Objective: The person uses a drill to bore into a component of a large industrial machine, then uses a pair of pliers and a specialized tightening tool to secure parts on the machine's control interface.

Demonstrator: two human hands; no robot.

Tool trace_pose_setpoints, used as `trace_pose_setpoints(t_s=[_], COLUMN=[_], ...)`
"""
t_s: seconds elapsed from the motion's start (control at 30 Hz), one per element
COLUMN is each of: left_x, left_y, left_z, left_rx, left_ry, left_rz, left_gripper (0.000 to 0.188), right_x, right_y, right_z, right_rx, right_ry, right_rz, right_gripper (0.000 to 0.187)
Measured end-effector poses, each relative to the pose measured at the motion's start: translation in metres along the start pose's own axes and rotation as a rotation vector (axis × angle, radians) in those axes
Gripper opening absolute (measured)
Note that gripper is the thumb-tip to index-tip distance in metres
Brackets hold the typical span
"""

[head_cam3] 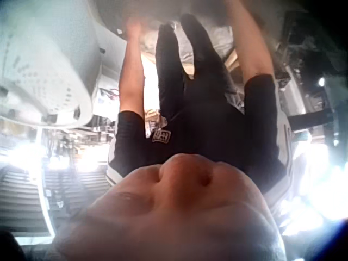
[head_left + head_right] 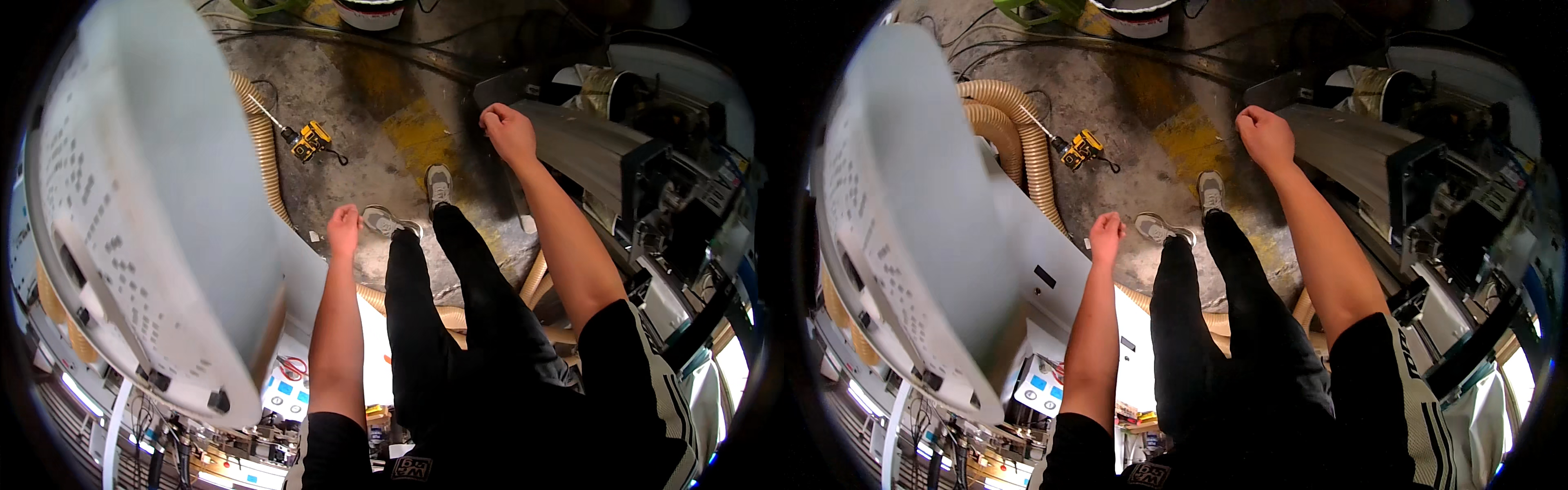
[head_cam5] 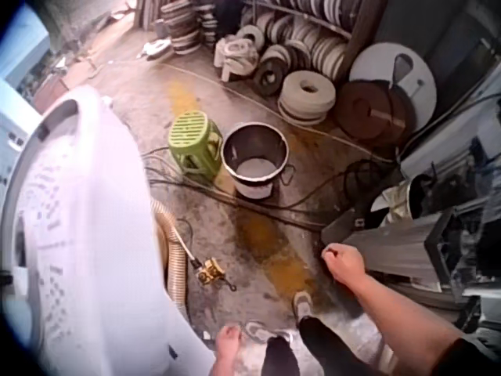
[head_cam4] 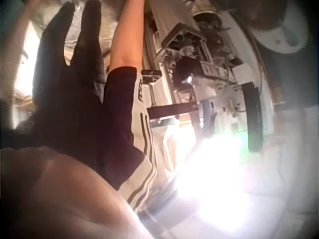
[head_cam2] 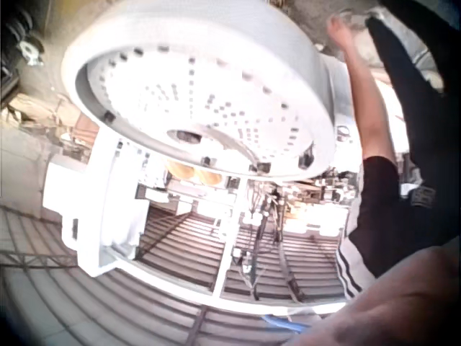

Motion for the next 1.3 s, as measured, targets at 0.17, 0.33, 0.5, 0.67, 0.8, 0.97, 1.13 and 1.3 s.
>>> trace_pose_setpoints(t_s=[0.17,0.33,0.5,0.67,0.8,0.97,1.13,1.3], left_x=[-0.001,-0.017,-0.043,-0.048,-0.043,-0.025,-0.038,-0.071], left_y=[0.101,0.180,0.245,0.282,0.245,0.140,-0.011,-0.165], left_z=[-0.028,-0.040,-0.029,-0.034,-0.018,0.032,0.075,0.099], left_rx=[-0.079,-0.363,-0.586,-0.519,-0.509,-0.151,-0.020,0.085], left_ry=[0.321,0.276,0.481,0.326,0.490,0.274,0.307,0.355], left_rz=[0.116,0.167,0.073,-0.001,0.276,0.320,0.319,0.297], left_gripper=[0.018,0.064,0.082,0.074,0.055,0.052,0.050,0.049], right_x=[-0.060,-0.110,-0.142,-0.163,-0.165,-0.140,-0.062,-0.010], right_y=[0.018,0.015,-0.023,-0.056,-0.111,-0.143,-0.171,-0.200], right_z=[0.044,0.091,0.107,0.100,0.095,0.083,0.032,-0.018], right_rx=[0.018,0.110,-0.148,0.285,0.272,0.247,0.153,0.244], right_ry=[0.023,0.019,-0.237,-0.067,-0.442,-0.077,0.065,0.209], right_rz=[0.101,0.107,-0.173,0.297,0.018,0.045,0.003,0.097], right_gripper=[0.031,0.024,0.026,0.037,0.032,0.022,0.026,0.024])
Point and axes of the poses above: each hand's wrist, its own y-axis towards the middle knuckle, its own z-axis out of the palm, x = y × z, the point moved 3 cm from there along y, towards the middle knuckle, and after that the axes turned 8 degrees about -y, right-handed, at the moved point
